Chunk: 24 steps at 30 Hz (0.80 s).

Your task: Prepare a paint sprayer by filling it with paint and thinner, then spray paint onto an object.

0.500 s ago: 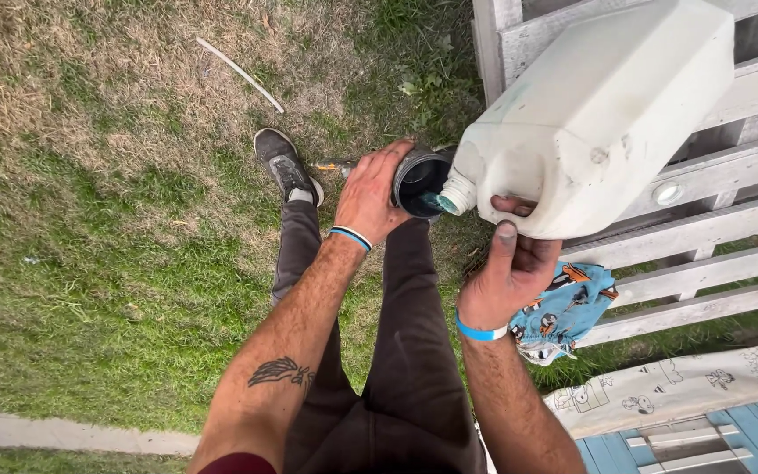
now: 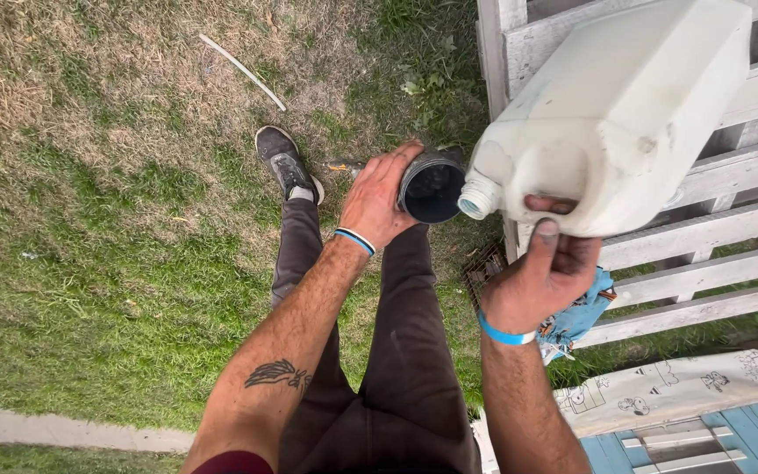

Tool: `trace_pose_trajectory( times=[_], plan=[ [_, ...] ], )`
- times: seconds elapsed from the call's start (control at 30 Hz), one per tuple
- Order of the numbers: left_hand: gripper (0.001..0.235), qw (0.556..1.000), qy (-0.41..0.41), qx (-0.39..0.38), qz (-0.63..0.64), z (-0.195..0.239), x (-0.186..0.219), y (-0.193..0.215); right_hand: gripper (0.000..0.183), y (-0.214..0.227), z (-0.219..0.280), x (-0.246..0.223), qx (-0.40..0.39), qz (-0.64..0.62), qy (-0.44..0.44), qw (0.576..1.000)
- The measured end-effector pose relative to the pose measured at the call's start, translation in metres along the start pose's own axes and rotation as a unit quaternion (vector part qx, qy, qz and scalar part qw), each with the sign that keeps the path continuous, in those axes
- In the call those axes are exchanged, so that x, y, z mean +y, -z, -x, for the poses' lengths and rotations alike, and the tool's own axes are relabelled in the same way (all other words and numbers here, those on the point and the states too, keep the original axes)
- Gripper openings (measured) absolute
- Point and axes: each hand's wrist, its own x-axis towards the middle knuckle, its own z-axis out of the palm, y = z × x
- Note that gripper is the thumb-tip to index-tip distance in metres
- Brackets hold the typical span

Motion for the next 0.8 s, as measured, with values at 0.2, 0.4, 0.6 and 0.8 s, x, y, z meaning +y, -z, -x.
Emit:
trace_pose_trajectory(
  times=[0.2,0.4,0.6,0.8],
  plan=[
    [0.100,0.999,-0.036,0.012,0.028,0.000,0.027,0.003,0.027,0.022,-0.046,-0.017,0.006,0.007,0.039,0.999],
    [0.098,0.997,-0.046,0.013,0.065,0.000,0.057,0.004,0.031,0.076,-0.122,-0.027,0.000,-0.056,0.039,0.998],
    [0.097,0.996,-0.063,0.016,0.069,0.002,0.075,0.006,0.031,0.122,-0.198,-0.032,-0.040,-0.085,0.007,0.996],
    [0.094,0.997,-0.053,0.004,0.062,0.004,0.076,0.007,0.030,0.144,-0.228,-0.029,-0.059,-0.066,-0.033,0.996]
  ],
)
